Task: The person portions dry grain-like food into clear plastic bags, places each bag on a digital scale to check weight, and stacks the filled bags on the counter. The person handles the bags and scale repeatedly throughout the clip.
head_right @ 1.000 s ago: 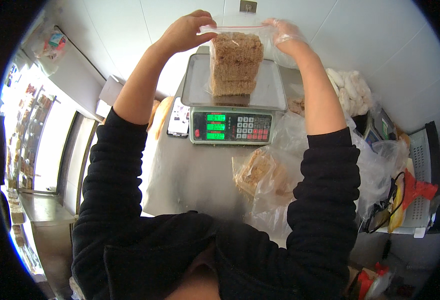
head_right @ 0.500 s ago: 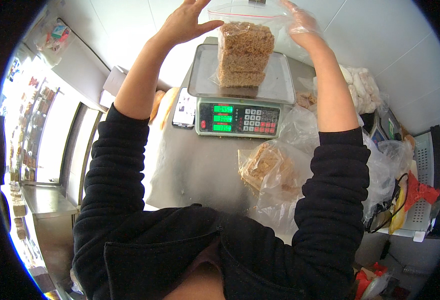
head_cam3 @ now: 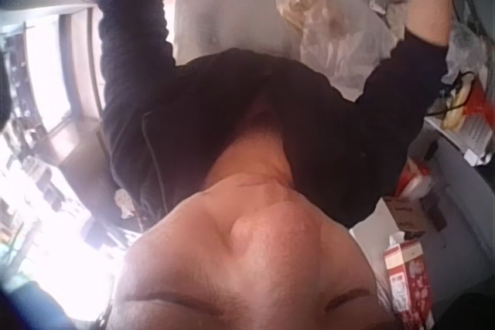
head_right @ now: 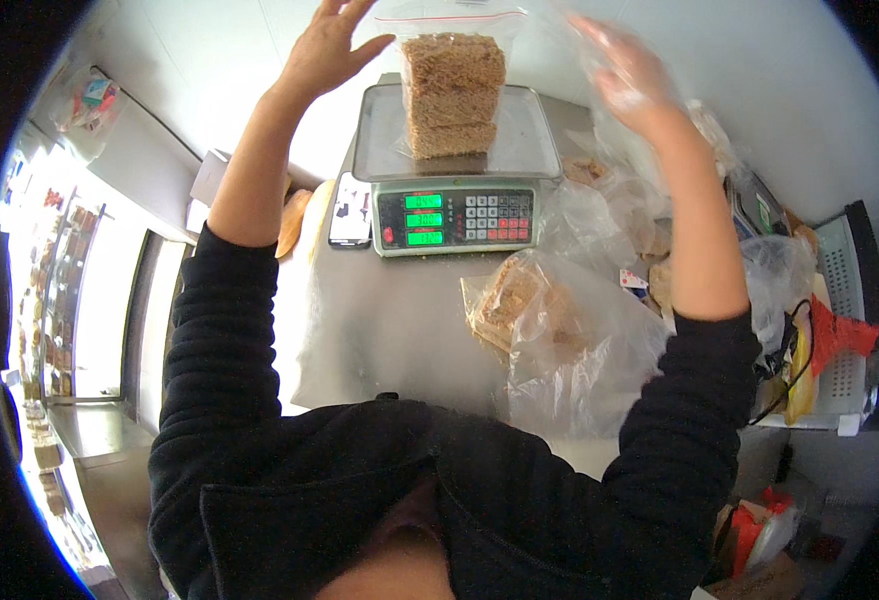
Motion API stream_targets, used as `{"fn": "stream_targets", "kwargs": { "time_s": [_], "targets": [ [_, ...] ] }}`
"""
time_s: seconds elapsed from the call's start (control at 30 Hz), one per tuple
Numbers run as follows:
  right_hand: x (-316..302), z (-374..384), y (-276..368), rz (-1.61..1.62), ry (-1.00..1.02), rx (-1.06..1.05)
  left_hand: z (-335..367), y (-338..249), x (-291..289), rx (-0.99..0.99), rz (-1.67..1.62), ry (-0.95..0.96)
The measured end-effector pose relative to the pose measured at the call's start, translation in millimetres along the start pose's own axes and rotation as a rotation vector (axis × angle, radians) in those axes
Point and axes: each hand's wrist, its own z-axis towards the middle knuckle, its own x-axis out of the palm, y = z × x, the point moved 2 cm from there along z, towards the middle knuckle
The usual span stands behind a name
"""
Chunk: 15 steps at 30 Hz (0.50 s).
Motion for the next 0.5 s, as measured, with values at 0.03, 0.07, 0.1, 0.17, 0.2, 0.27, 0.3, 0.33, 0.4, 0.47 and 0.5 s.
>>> {"fn": "stream_targets", "kwargs": {
  "time_s": [0.03, 0.07, 0.1, 0.17, 0.2, 0.27, 0.3, 0.33, 0.4, 0.47, 0.5],
  "targets": [
    [-20, -25, 5, -0.014, 0.017, -0.009, -3, -5, -3, 0.018, -0.008, -0.04],
    [-44, -55, 9, -0.025, 0.044, -0.003, -9, -11, -5, 0.019, -0.021, -0.074],
    [-70, -88, 8, -0.069, 0.105, 0.128, -16, -16, -7, 0.057, -0.05, -0.091],
    [-122, -169, 6, -0.155, 0.213, 0.383, -37, -32, -9, 0.153, -0.094, -0.137],
    [-149, -211, 6, -0.192, 0.247, 0.444, -51, -41, -7, 0.184, -0.156, -0.112],
    [-189, -297, 11, -0.322, 0.193, 0.631, -84, -60, 0, 0.227, -0.338, -0.013],
    [-203, -340, 18, -0.379, 0.225, 0.823, -102, -70, 4, 0.249, -0.366, 0.046],
    [-211, -377, 22, -0.432, 0.425, 0.996, -120, -77, 9, 0.206, -0.47, 0.179],
    [-198, -443, 56, -0.081, 0.526, 1.262, -153, -94, 22, 0.138, -0.64, 0.401],
    [-179, -475, 83, 0.538, 0.38, 1.763, -182, -112, 38, 0.084, -0.719, 0.633],
    [-158, -480, 96, 0.67, 0.436, 1.747, -196, -124, 48, 0.047, -0.73, 0.781]
  ]
}}
